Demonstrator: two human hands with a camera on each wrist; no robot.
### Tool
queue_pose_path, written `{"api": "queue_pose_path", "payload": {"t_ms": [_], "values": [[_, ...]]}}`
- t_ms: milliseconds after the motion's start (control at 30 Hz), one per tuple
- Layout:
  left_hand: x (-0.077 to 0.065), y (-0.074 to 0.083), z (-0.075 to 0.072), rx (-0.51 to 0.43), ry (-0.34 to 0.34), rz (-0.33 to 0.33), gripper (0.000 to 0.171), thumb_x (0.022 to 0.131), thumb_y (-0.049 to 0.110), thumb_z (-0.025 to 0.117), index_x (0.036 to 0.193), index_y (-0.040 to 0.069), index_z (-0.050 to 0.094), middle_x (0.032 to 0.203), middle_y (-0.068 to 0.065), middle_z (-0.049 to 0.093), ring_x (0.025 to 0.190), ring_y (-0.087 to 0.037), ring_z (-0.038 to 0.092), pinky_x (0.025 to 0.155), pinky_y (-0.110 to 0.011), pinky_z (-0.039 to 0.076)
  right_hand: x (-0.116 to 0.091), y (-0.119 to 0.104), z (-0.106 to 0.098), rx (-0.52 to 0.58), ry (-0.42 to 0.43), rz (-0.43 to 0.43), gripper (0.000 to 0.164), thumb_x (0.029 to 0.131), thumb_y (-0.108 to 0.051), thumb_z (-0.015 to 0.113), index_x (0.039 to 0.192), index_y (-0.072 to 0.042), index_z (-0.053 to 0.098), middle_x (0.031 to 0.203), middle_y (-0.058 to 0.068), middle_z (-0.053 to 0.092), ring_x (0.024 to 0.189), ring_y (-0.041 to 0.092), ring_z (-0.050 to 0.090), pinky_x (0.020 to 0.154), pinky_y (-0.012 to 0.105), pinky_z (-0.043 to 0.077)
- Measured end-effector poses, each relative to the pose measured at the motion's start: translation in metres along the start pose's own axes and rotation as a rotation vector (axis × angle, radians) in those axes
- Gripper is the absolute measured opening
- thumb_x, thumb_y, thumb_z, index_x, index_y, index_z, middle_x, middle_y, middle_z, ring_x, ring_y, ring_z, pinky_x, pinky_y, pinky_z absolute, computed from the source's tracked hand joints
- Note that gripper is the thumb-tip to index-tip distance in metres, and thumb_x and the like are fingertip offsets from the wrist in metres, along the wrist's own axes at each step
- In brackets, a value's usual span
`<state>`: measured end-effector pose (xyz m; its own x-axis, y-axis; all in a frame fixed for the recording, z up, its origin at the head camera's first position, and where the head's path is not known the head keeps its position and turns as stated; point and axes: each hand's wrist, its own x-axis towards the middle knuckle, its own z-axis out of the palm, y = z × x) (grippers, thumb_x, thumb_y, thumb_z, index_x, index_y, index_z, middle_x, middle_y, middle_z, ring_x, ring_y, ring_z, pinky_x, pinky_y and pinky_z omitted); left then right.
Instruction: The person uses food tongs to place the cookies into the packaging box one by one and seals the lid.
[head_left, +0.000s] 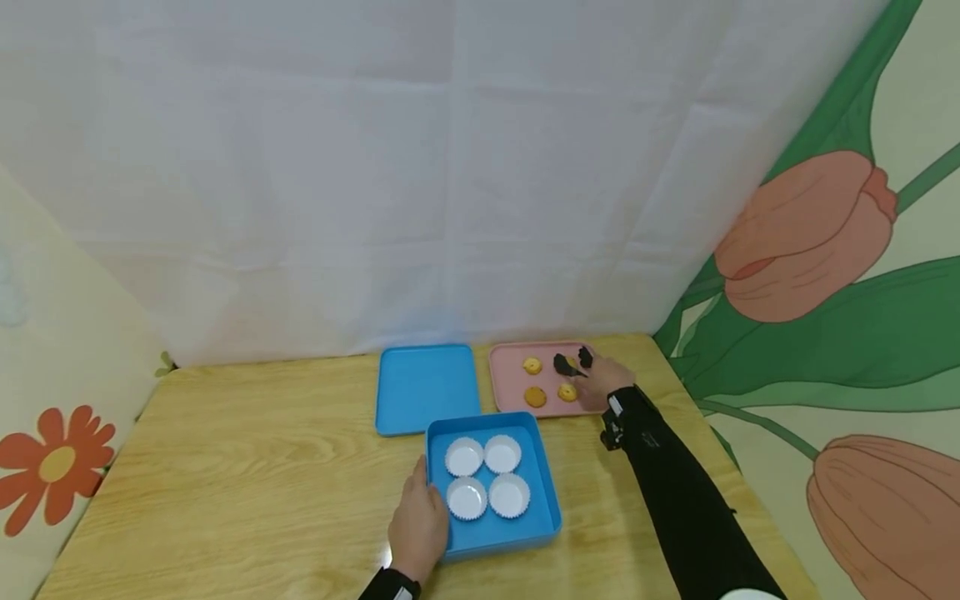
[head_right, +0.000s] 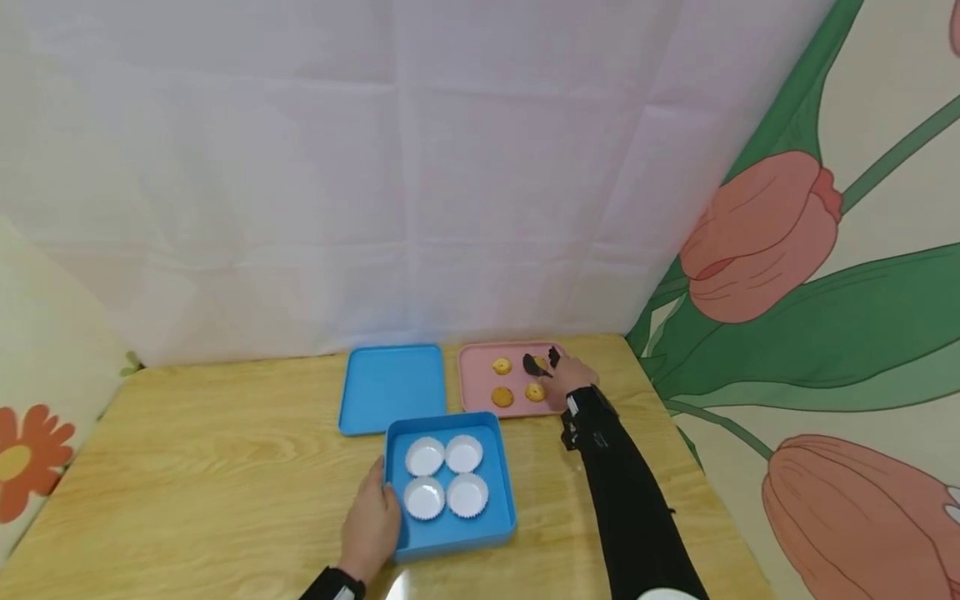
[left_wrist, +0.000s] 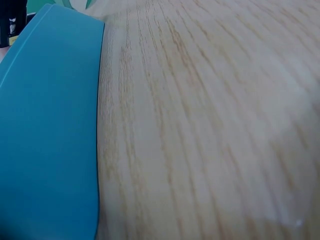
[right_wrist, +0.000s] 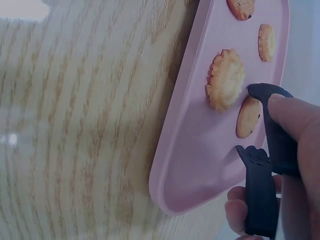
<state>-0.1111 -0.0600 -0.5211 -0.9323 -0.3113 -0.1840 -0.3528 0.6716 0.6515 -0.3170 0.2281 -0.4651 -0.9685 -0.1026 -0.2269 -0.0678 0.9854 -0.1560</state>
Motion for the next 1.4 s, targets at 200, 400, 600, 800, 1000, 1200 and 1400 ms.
{"api": "queue_pose_path", "payload": {"t_ms": [200, 400, 600, 800, 1000, 1200, 1400], "values": [[-0.002, -0.001, -0.001, 0.007, -0.014, -0.011, 0.048, 0.096, 0.014, 0.038, 0.142, 0.000, 0.032, 0.131, -0.024, 0.049, 0.107, -0.039, 0.059, 0.082, -0.051, 0.050, -0.002, -0.002, 0.002, 0.003, 0.015, -0.003, 0.070, 0.091, -0.044, 0.052, 0.145, -0.006, 0.029, 0.074, 0.014, 0.066, 0.060, 0.022, 0.059, 0.051, 0.031, 0.039], [-0.001, -0.001, -0.002, 0.006, -0.017, -0.003, 0.048, 0.097, 0.015, 0.037, 0.142, 0.001, 0.031, 0.132, -0.024, 0.048, 0.110, -0.039, 0.057, 0.084, -0.052, 0.049, -0.001, -0.005, 0.002, 0.004, 0.076, 0.013, 0.071, 0.089, -0.041, 0.056, 0.144, -0.006, 0.030, 0.076, 0.016, 0.067, 0.061, 0.022, 0.061, 0.050, 0.032, 0.043], [-0.001, -0.002, -0.001, 0.012, -0.011, 0.010, 0.048, 0.096, 0.014, 0.037, 0.141, 0.000, 0.031, 0.130, -0.024, 0.050, 0.109, -0.039, 0.058, 0.082, -0.052, 0.050, -0.002, -0.005, 0.006, -0.007, 0.127, -0.008, 0.058, 0.089, -0.036, 0.059, 0.134, -0.002, 0.045, 0.079, 0.016, 0.068, 0.064, 0.023, 0.063, 0.054, 0.034, 0.047], [-0.003, -0.003, 0.002, 0.020, -0.014, 0.014, 0.048, 0.096, 0.014, 0.037, 0.141, 0.000, 0.032, 0.129, -0.024, 0.050, 0.108, -0.038, 0.059, 0.082, -0.051, 0.051, -0.005, -0.001, 0.014, 0.004, 0.125, 0.002, 0.061, 0.091, -0.040, 0.054, 0.138, -0.004, 0.040, 0.088, 0.015, 0.068, 0.068, 0.021, 0.062, 0.059, 0.035, 0.050], [-0.004, -0.004, 0.002, 0.021, -0.014, 0.013, 0.047, 0.096, 0.014, 0.037, 0.141, 0.000, 0.032, 0.130, -0.025, 0.050, 0.108, -0.039, 0.058, 0.081, -0.053, 0.050, -0.007, 0.002, 0.014, 0.059, 0.123, -0.028, 0.062, 0.092, -0.035, 0.054, 0.141, -0.004, 0.035, 0.094, 0.019, 0.067, 0.067, 0.024, 0.059, 0.057, 0.036, 0.046], [-0.001, -0.004, 0.002, -0.001, -0.023, -0.001, 0.048, 0.097, 0.014, 0.036, 0.142, 0.000, 0.030, 0.132, -0.024, 0.048, 0.110, -0.039, 0.057, 0.084, -0.054, 0.049, -0.008, 0.006, 0.002, 0.097, 0.225, -0.122, 0.048, 0.091, -0.029, 0.057, 0.127, 0.001, 0.052, 0.109, 0.024, 0.064, 0.095, 0.037, 0.063, 0.077, 0.047, 0.051], [0.003, -0.002, 0.004, -0.020, -0.016, -0.003, 0.048, 0.097, 0.014, 0.035, 0.142, 0.000, 0.029, 0.134, -0.024, 0.047, 0.114, -0.040, 0.055, 0.087, -0.054, 0.047, -0.022, -0.008, -0.022, 0.119, 0.263, -0.172, 0.047, 0.091, -0.032, 0.055, 0.127, -0.002, 0.052, 0.106, 0.021, 0.065, 0.093, 0.034, 0.064, 0.074, 0.046, 0.050]]}}
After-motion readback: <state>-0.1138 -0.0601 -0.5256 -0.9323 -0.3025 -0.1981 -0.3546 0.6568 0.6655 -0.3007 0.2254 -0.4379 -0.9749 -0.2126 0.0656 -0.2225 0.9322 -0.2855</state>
